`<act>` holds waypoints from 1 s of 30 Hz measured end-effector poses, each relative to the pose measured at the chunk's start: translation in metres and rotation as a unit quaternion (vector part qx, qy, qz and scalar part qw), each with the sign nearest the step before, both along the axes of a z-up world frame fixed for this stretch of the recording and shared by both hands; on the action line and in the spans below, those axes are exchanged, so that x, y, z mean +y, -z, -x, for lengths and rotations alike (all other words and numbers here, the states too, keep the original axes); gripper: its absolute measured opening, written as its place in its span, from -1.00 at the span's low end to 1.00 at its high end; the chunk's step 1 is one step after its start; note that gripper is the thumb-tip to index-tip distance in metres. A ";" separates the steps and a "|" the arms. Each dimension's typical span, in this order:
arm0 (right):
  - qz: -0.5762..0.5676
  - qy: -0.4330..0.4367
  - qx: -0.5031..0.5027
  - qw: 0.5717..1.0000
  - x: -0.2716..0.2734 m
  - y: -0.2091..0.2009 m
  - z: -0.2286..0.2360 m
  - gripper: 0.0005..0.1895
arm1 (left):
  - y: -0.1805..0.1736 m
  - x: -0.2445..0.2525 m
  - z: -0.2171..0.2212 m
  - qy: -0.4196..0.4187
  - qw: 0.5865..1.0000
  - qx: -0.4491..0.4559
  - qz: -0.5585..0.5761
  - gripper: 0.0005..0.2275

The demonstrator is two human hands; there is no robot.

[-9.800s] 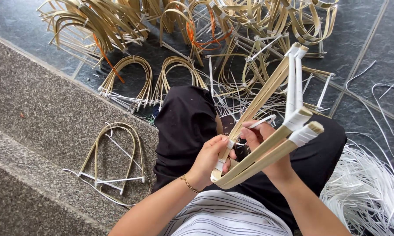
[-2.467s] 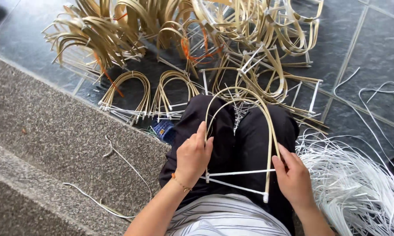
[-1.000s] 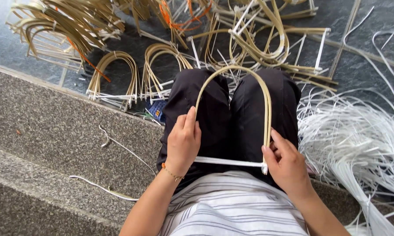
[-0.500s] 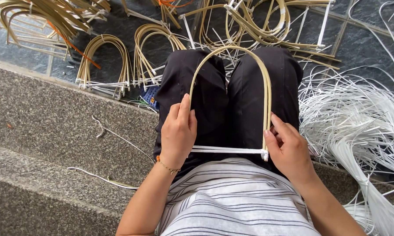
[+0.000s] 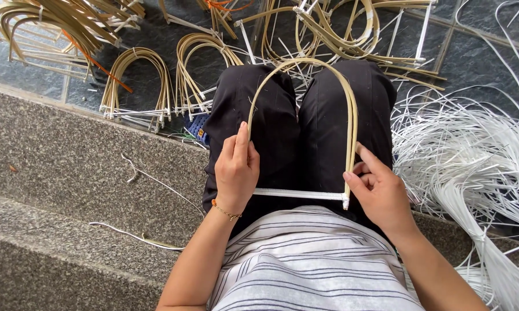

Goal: The person is wrapping white plastic strips around U-shaped bamboo frames.

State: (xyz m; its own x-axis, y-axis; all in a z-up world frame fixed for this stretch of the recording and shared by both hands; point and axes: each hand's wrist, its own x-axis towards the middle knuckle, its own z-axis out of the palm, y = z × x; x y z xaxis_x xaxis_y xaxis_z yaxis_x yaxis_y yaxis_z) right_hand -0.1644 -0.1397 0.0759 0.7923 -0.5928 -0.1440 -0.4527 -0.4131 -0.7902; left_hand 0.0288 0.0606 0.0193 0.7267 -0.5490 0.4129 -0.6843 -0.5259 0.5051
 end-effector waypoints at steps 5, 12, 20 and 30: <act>-0.282 0.041 0.020 0.958 -0.017 0.011 0.006 -0.57 | 0.000 0.002 -0.002 -0.003 1.000 0.019 0.008 -0.60; -0.357 0.020 -0.009 0.934 -0.022 0.015 0.003 -0.57 | -0.016 0.014 -0.006 0.020 0.997 0.072 0.036 -0.61; -0.339 -0.006 -0.048 0.939 -0.013 0.018 0.001 -0.55 | -0.038 0.038 -0.034 0.006 0.876 0.466 0.123 -0.68; -0.300 -0.021 -0.098 0.949 -0.047 -0.003 -0.008 -0.57 | -0.050 0.016 -0.058 0.113 0.823 0.521 0.197 -0.76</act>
